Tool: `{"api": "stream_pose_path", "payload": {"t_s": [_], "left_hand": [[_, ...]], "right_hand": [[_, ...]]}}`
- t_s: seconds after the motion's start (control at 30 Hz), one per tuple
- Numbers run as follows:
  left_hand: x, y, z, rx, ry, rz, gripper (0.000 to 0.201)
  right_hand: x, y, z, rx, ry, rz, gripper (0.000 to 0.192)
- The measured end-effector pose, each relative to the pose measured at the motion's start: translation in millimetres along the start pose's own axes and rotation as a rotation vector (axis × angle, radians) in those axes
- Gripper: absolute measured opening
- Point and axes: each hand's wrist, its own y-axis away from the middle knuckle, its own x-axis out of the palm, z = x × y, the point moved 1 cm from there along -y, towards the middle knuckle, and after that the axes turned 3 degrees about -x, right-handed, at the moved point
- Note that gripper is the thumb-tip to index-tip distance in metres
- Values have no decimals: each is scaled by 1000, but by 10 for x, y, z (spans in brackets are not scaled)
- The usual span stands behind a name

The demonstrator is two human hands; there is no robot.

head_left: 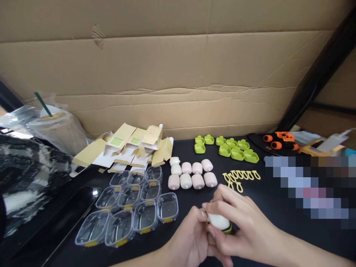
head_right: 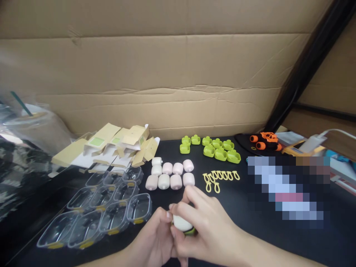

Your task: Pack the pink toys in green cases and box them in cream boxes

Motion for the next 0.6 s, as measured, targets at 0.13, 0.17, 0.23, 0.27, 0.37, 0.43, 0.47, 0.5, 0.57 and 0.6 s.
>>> {"api": "stream_pose_path", "payload": {"t_s": [0.13,0.17,0.23,0.27,0.37,0.43,0.47,0.5,0.57,0.6], "left_hand": [[-19,-11,19,32,29,65,38],[-17,-11,22,40,30,75,37],[-7,-4,24,67,21,73,35],[2,3,21,87,13,64,32],[38,28,7,120,-19,16,23],[58,44,-5,123,-8,-39,19],[64,50,-9,119,6,-67,18],[65,56,-11,114,27,-90,19],[57,64,-6,98,57,-118,21],[49,66,1,87,63,-122,22]], "right_hand": [[-7,6,20,-48,52,28,12],[-7,11,22,-54,58,36,14],[-6,26,22,-60,55,49,16],[-4,35,19,-64,51,49,16],[4,65,14,-84,39,39,14],[7,77,17,-92,29,30,14],[7,78,22,-90,21,29,15],[6,77,28,-84,9,33,16],[2,68,41,-61,-13,42,18],[-2,61,47,-49,-21,43,19]]}}
